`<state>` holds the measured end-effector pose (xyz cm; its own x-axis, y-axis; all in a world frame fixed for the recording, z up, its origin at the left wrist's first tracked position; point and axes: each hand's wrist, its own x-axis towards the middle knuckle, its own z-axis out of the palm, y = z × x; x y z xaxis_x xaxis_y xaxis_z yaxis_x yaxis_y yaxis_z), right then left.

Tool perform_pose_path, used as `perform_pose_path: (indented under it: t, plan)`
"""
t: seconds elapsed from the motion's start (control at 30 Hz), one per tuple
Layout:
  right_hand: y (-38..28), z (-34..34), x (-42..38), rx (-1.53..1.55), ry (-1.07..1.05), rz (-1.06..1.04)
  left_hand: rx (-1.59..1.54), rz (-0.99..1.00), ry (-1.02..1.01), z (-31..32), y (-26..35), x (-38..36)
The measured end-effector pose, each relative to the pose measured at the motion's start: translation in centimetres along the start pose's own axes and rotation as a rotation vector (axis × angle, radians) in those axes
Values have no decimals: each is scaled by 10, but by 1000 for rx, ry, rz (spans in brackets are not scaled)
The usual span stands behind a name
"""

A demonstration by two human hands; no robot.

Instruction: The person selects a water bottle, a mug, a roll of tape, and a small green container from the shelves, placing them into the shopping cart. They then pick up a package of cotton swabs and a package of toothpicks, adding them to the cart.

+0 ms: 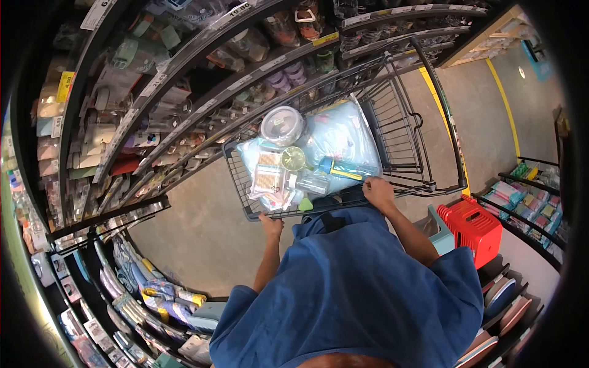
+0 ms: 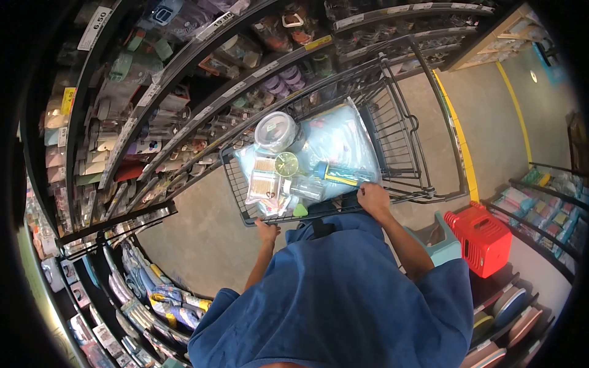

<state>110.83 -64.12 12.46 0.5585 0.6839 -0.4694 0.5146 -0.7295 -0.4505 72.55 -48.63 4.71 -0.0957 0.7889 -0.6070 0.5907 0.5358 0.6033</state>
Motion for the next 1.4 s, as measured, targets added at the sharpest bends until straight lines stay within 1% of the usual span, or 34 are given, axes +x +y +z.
perform_pose_path:
  t: [0.13,0.2,0.27,0.3,0.37,0.4,0.47,0.5,0.57,0.6,0.67,0.73,0.8,0.83,0.87,0.93,1.0,1.03,1.07,1.1,1.13,1.2,1.23,1.27,1.33,1.4]
  plan:
    - [-1,6,1,-36,33,-8,48,50,-50,-5,-5,10]
    - [-3,7,0,-38,44,3,48,70,-81,-11,6,8]
    - [-5,5,1,-32,31,11,410,33,-238,-17,29,3]
    - [-4,6,1,-32,43,20,411,45,-247,-19,46,-6]
    - [-2,9,1,7,66,-13,592,166,-381,-20,83,-26]
    - [-3,8,0,8,75,-9,594,176,-384,-16,90,-27]
    - [-6,5,1,97,99,74,699,589,-385,-8,105,-28]
    - [-3,9,6,96,108,74,696,597,-385,-3,120,-31]
    - [5,16,18,293,178,-46,599,513,-507,17,149,-36]
    - [3,13,23,292,189,-49,596,525,-505,31,158,-34]
    - [-7,12,33,265,260,-186,625,675,-631,57,171,-34]
    - [-19,8,40,241,245,-216,489,712,-806,101,149,-11]
    - [-29,7,56,166,254,-280,232,303,-1014,140,142,-12]
    - [-32,9,63,133,231,-321,134,114,-1034,151,147,-22]
    - [-33,12,69,80,163,-303,28,-74,-1048,158,151,-33]
    - [-34,25,87,-21,7,-246,-61,-287,-1136,186,138,-17]
    - [-28,41,104,-70,-123,-215,-72,-360,-1038,193,144,-26]
    - [-28,43,108,-73,-191,-239,-97,-338,-1033,194,147,-26]
    - [-32,42,109,-93,-270,-217,-119,-370,-1016,197,149,-24]
    - [-30,46,111,-85,-261,-240,-137,-404,-1002,199,151,-22]
    - [-22,55,114,-85,-222,-267,-153,-388,-1003,201,154,-22]
    - [-19,53,111,23,-245,-242,-224,-399,-977,204,158,-22]
    - [-17,51,108,11,-235,-248,-229,-400,-937,204,160,-27]
    - [-15,49,105,24,-235,-204,-239,-390,-945,202,163,-29]
    - [-16,39,95,29,-236,-122,-240,-412,-1084,197,168,-28]
    - [-20,23,79,55,-141,-118,-260,-394,-1114,192,177,-32]
